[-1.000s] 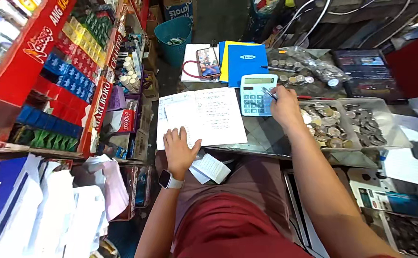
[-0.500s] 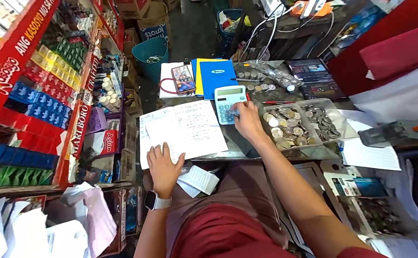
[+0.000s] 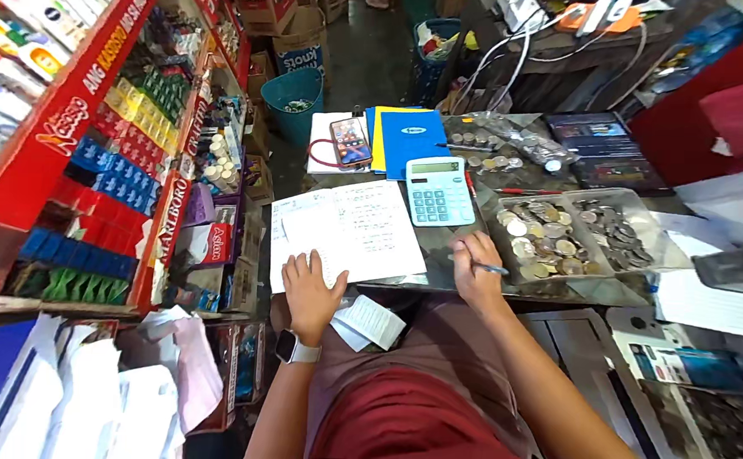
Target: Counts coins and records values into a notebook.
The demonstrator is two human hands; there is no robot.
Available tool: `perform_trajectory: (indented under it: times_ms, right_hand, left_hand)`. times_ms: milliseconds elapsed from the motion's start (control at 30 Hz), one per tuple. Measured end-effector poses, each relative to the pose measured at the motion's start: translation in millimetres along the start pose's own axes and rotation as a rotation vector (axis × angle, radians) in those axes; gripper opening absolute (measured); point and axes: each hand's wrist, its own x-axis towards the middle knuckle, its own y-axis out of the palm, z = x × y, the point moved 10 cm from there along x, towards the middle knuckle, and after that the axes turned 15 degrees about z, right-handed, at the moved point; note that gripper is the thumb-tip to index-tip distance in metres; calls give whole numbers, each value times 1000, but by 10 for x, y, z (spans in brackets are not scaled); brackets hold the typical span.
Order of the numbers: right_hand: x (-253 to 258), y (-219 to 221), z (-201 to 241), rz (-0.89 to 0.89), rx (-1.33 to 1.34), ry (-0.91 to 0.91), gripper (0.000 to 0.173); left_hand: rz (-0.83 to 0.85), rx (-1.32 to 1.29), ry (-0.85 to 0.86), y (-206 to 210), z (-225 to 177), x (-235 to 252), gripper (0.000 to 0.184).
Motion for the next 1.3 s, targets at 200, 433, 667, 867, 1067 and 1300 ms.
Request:
perform_trajectory:
  times_ms: [200, 433, 667, 867, 1067, 1300]
  right_hand:
    - [-18, 84, 147, -60, 34, -39, 34]
    - [-98, 346, 162, -13, 53, 24, 27]
    - [-354, 764, 447, 119, -15, 128, 56]
    - [-320, 854, 495, 158, -94, 185, 63]
    - [-273, 866, 509, 197, -140, 184, 66]
    - [-265, 823, 512, 198, -92, 211, 67]
  left_hand:
    - [-22, 5, -2, 16, -4, 0, 82]
    - [-39, 23, 9, 14, -17, -2, 83]
    - [-30, 20, 1, 1, -27, -8, 83]
    - [-61, 8, 20, -15, -36, -5, 82]
    - [-53, 22, 8, -25, -56, 22, 82]
    - [-80, 28, 22, -31, -53, -7, 82]
